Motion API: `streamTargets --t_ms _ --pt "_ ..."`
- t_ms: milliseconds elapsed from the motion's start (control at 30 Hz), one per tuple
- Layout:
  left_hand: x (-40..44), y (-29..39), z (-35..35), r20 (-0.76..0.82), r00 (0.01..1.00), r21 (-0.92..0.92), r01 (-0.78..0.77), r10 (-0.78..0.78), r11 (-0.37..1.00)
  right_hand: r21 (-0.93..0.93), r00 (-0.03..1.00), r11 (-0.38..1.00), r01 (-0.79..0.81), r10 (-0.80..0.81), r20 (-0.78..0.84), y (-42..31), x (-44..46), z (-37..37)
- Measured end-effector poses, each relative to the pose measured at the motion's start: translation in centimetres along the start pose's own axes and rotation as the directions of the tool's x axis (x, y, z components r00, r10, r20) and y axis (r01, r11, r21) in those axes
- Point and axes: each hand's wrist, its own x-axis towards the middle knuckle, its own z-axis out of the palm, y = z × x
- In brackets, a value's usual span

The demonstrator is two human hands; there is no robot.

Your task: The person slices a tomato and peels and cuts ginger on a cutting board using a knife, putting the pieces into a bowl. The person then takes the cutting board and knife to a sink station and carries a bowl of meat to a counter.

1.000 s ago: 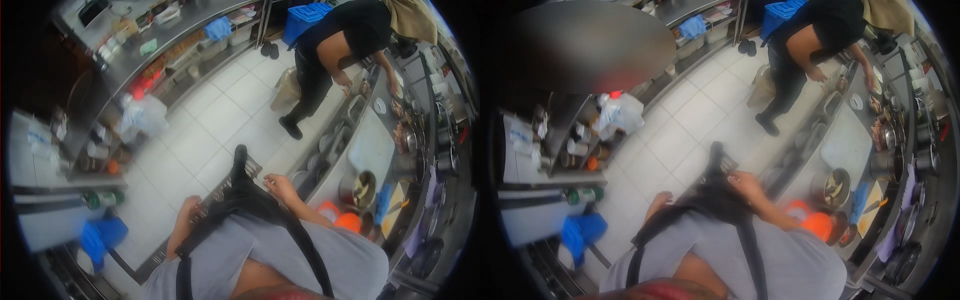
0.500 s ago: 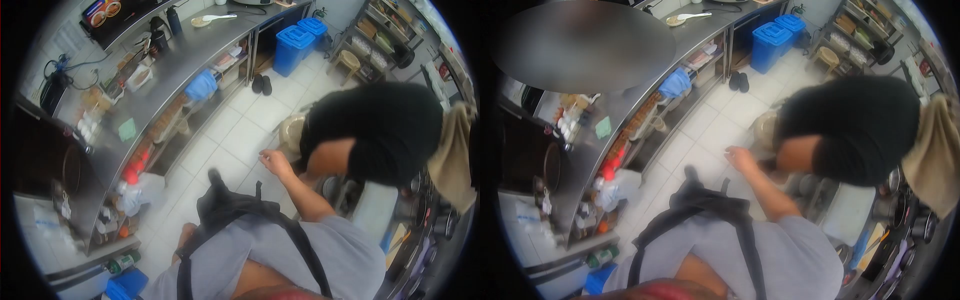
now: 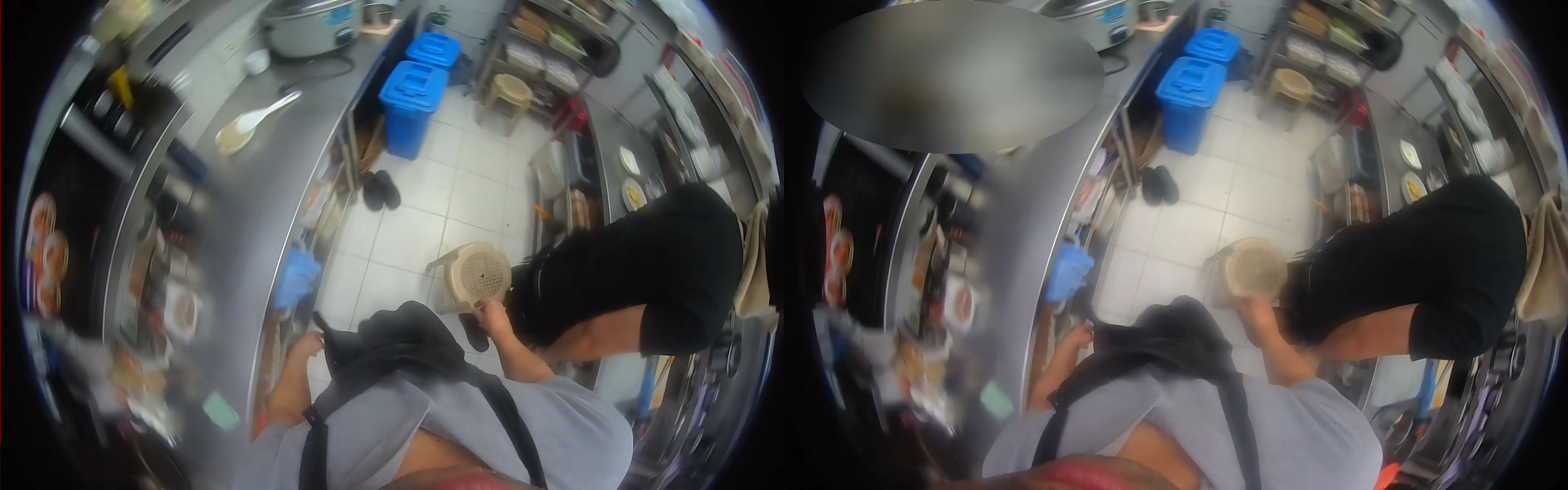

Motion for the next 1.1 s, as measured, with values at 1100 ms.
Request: streamTargets --t_ms 1100 --pt "58.4 78.5 -37.4 0.107 0.971 0.399 -0.237 0.212 0.886 -0.298 0.918 0.87 -0.393 0.356 -0.174 13.0 67.8 -27.3"
